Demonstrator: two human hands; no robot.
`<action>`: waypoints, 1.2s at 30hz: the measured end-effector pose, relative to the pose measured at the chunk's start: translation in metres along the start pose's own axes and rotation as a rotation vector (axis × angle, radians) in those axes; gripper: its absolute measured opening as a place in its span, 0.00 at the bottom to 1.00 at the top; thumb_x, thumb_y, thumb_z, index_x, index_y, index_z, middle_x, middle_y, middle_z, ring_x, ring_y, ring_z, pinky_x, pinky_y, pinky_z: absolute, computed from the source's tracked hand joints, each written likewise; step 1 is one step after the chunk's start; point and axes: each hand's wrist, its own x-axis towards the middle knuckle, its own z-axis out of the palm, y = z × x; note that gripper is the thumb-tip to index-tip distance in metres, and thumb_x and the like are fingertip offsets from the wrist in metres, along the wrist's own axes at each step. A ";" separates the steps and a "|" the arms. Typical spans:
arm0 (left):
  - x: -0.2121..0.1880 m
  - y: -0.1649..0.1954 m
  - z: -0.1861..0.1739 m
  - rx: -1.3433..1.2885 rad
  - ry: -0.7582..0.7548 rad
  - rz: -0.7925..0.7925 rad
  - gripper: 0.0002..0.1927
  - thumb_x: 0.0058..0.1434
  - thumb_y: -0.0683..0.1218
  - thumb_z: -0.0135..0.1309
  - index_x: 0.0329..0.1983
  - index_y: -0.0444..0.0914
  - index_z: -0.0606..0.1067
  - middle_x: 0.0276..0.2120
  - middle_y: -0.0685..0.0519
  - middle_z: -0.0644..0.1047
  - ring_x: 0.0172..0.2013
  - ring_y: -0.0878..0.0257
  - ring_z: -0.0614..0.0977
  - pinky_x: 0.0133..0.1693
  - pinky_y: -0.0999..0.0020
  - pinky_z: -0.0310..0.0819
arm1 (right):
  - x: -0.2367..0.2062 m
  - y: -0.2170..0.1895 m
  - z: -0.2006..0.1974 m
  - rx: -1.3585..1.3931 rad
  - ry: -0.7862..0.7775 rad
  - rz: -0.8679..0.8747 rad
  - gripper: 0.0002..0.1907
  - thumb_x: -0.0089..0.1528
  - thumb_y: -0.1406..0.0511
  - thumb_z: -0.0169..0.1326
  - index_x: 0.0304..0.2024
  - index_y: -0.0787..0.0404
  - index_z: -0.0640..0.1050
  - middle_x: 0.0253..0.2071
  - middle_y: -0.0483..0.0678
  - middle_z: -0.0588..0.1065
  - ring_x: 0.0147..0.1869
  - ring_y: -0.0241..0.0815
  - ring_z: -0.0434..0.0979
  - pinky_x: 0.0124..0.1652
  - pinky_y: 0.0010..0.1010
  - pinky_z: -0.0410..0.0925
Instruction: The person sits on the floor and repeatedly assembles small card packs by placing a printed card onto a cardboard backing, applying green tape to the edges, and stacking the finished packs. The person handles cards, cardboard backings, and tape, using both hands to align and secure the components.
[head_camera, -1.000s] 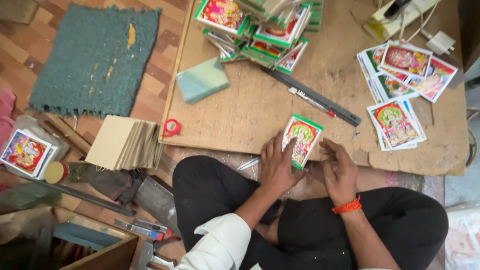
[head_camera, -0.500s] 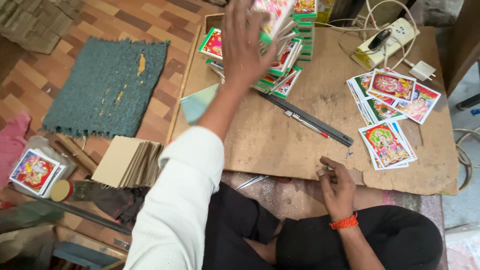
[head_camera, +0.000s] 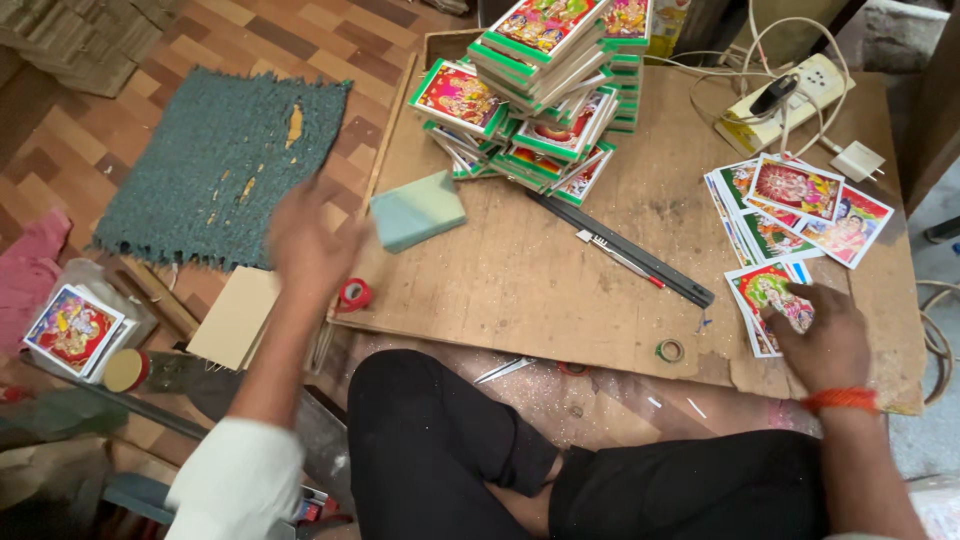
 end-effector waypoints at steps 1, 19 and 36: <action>-0.024 -0.032 -0.011 0.107 0.029 -0.024 0.32 0.56 0.55 0.70 0.58 0.35 0.76 0.61 0.33 0.72 0.64 0.37 0.70 0.65 0.43 0.59 | 0.005 0.013 0.002 -0.154 -0.025 -0.032 0.25 0.62 0.51 0.66 0.55 0.57 0.79 0.51 0.55 0.79 0.58 0.57 0.78 0.58 0.44 0.71; -0.089 0.017 0.007 -0.489 -0.093 -0.074 0.40 0.47 0.60 0.72 0.59 0.37 0.73 0.58 0.43 0.75 0.58 0.45 0.77 0.60 0.50 0.71 | 0.003 0.014 -0.003 -0.231 0.047 0.293 0.39 0.46 0.58 0.75 0.59 0.56 0.76 0.54 0.56 0.73 0.54 0.58 0.78 0.49 0.48 0.72; -0.130 0.218 0.114 -0.399 -0.436 0.202 0.39 0.43 0.57 0.71 0.57 0.39 0.75 0.62 0.45 0.67 0.62 0.44 0.66 0.62 0.45 0.56 | -0.009 0.016 -0.004 -0.096 0.341 0.063 0.08 0.64 0.72 0.60 0.45 0.62 0.85 0.43 0.59 0.80 0.47 0.57 0.81 0.50 0.42 0.73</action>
